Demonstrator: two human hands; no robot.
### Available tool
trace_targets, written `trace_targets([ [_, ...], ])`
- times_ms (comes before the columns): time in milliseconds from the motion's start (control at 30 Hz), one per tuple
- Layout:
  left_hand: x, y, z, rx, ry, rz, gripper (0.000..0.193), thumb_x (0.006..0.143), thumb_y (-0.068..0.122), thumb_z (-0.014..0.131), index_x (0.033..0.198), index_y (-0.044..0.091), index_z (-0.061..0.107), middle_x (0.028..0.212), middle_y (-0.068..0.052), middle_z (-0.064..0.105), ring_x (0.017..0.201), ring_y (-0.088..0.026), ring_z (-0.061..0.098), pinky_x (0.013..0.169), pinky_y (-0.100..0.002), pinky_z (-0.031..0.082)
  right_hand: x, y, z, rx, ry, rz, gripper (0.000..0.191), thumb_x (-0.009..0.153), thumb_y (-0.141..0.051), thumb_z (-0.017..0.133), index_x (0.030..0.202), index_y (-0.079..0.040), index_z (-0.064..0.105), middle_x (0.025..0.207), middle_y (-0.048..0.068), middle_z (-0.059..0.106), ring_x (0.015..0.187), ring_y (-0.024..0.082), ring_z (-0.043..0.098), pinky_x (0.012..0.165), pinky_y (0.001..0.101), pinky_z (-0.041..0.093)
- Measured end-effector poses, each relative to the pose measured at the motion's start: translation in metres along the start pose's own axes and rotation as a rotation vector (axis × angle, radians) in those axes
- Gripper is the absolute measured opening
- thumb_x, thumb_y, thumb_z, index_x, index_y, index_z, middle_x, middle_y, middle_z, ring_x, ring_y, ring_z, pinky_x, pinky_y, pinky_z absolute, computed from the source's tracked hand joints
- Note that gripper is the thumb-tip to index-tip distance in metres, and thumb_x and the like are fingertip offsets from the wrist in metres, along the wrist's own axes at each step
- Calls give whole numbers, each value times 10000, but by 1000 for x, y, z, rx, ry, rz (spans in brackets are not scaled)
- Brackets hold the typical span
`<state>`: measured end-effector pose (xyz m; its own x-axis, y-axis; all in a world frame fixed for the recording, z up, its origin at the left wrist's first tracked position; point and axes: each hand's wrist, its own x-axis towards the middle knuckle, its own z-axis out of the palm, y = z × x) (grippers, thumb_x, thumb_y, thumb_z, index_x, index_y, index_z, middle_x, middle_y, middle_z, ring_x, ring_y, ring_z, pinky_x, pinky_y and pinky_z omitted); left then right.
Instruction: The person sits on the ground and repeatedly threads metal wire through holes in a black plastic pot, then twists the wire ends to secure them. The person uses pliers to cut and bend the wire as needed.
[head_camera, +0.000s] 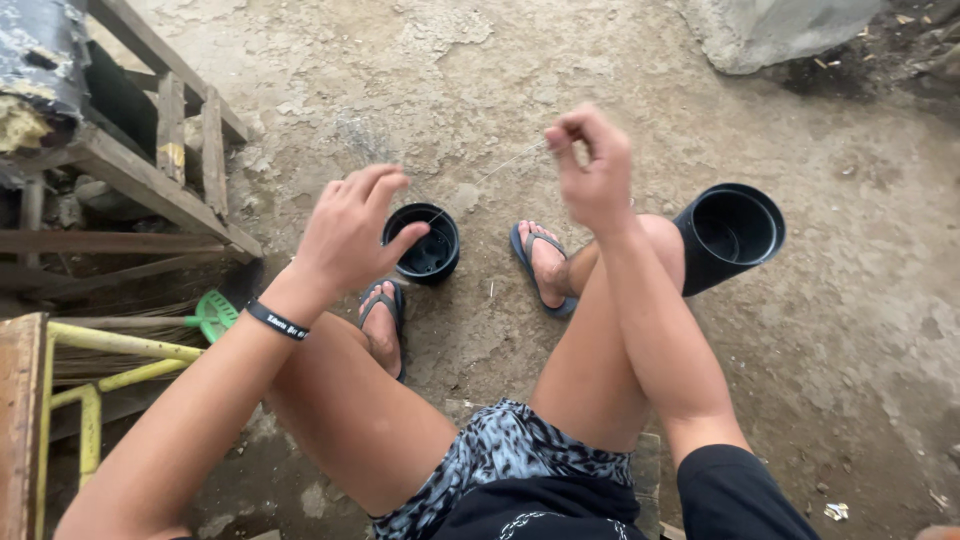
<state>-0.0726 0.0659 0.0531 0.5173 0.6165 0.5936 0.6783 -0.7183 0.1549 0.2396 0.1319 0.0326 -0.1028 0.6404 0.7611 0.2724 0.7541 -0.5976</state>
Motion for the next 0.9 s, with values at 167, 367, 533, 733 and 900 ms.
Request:
trace_targets([
  [167,47,9,46,-579,14,-135,419,964,172,768,1323,-3,643,1239,-174,728,1134,-299,714,929,-358,577,-1,-19,33,29,-173,-42,106,955,14,752,995,-15,659,912,98,632,827,161,631,740,316,520],
  [367,61,-2,82,-830,105,-314,311,951,-3,766,1256,-15,708,1052,-121,793,950,-144,748,822,-258,602,10,-34,42,75,-160,112,128,921,-50,784,1017,-43,700,971,65,605,820,145,602,718,299,510],
  [533,60,-9,81,-892,204,-295,124,1002,-43,729,1122,-72,727,1059,-138,780,1000,-158,770,896,-262,617,4,2,-9,-131,-146,217,238,991,-179,696,1179,-54,620,953,9,761,864,115,686,782,317,514],
  [733,56,-8,68,-939,276,-322,79,1044,-73,696,1122,-83,706,1066,-137,765,1029,-167,766,931,-266,619,-94,98,-133,-1056,14,477,313,956,-276,698,1133,-24,643,1146,215,684,1105,406,624,938,503,500],
  [900,56,-4,63,-805,316,-310,76,1053,-66,708,1129,-74,717,1056,-133,774,1018,-168,770,903,-258,612,-176,136,-169,-1224,-323,623,396,1022,-401,543,1133,-34,639,1057,257,692,1039,426,639,930,554,420],
])
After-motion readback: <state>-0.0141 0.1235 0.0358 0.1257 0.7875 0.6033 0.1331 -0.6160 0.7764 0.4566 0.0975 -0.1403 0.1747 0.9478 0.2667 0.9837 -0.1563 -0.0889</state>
